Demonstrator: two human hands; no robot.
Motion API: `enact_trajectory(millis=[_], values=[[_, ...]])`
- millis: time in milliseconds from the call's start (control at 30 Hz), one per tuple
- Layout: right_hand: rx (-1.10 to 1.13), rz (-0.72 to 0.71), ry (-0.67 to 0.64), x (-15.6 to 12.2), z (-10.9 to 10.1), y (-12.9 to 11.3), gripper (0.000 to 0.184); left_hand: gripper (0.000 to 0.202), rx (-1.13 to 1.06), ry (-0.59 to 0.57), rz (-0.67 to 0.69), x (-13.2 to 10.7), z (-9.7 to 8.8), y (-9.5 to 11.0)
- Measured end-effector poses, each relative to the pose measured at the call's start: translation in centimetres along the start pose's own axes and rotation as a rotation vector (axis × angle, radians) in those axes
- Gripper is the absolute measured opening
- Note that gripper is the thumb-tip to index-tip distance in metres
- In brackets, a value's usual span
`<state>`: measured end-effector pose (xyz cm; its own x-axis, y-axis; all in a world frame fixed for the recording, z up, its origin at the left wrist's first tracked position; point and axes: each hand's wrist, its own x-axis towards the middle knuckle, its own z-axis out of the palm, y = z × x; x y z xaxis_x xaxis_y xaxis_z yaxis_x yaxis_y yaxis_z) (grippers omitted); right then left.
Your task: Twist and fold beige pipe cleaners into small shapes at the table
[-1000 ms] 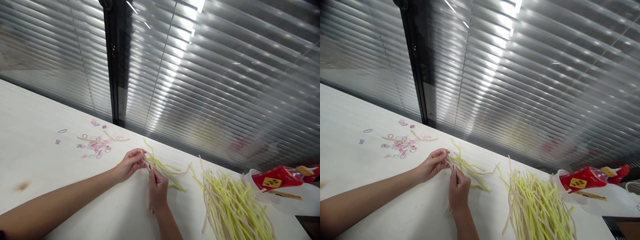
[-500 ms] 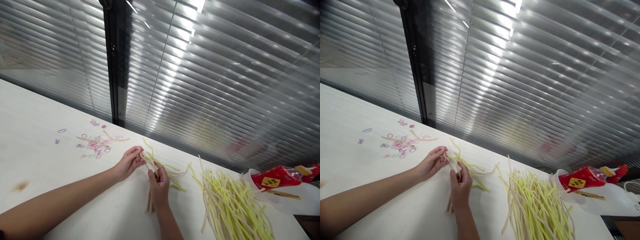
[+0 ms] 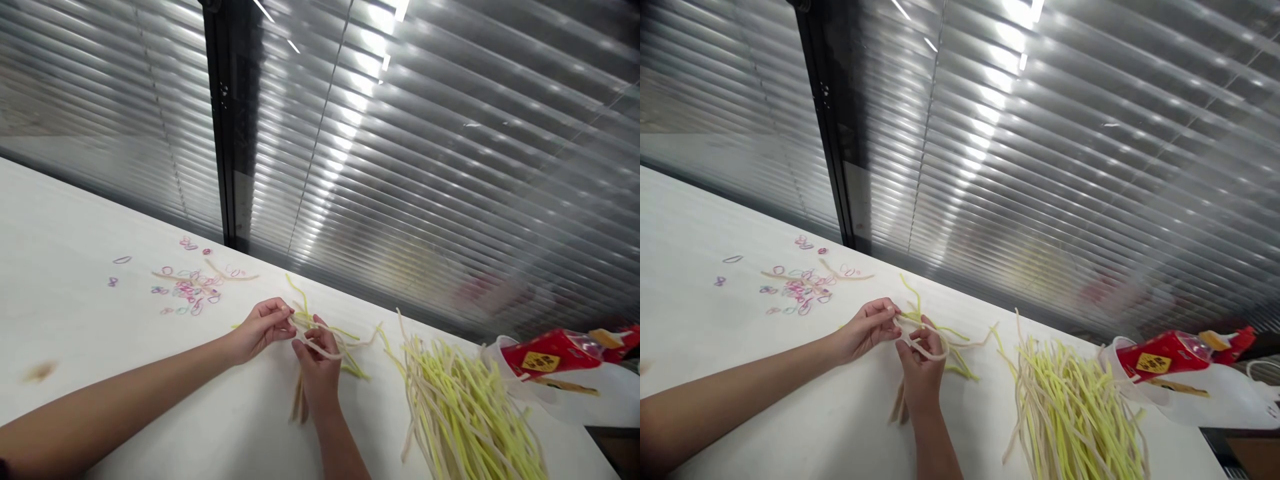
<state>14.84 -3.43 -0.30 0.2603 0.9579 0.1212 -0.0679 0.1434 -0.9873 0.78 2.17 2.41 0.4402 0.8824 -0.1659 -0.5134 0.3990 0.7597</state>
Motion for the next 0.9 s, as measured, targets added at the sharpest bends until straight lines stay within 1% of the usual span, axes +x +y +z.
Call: enact_trajectory(millis=[33,100,200,300,533,733,900], values=[[-0.003,-0.005,-0.003,-0.01,-0.02,-0.09,0.024,0.016,0.029,-0.02,-0.012,-0.11,0.02,-0.03],[0.009,-0.003,-0.007,-0.06,-0.02,-0.25,0.025,0.016,0.064,-0.044,-0.019,-0.24,0.04,-0.09],[0.045,-0.001,-0.011,-0.14,-0.01,-0.33,0.029,0.016,0.083,-0.048,-0.01,-0.26,0.02,-0.16],[0.037,-0.026,-0.017,-0.13,-0.11,-0.17,0.028,0.016,0.119,-0.057,-0.003,-0.26,0.01,-0.27],[0.029,-0.02,-0.061,0.03,-0.27,-0.05,0.034,0.016,0.216,-0.067,-0.003,-0.39,-0.14,-0.61],[0.069,0.008,-0.022,0.02,-0.13,0.27,0.036,0.017,0.247,-0.135,-0.018,-0.34,-0.34,-0.74],[0.071,0.034,-0.029,-0.05,-0.1,0.04,0.032,0.015,0.311,-0.194,-0.039,-0.55,0.04,-0.42]])
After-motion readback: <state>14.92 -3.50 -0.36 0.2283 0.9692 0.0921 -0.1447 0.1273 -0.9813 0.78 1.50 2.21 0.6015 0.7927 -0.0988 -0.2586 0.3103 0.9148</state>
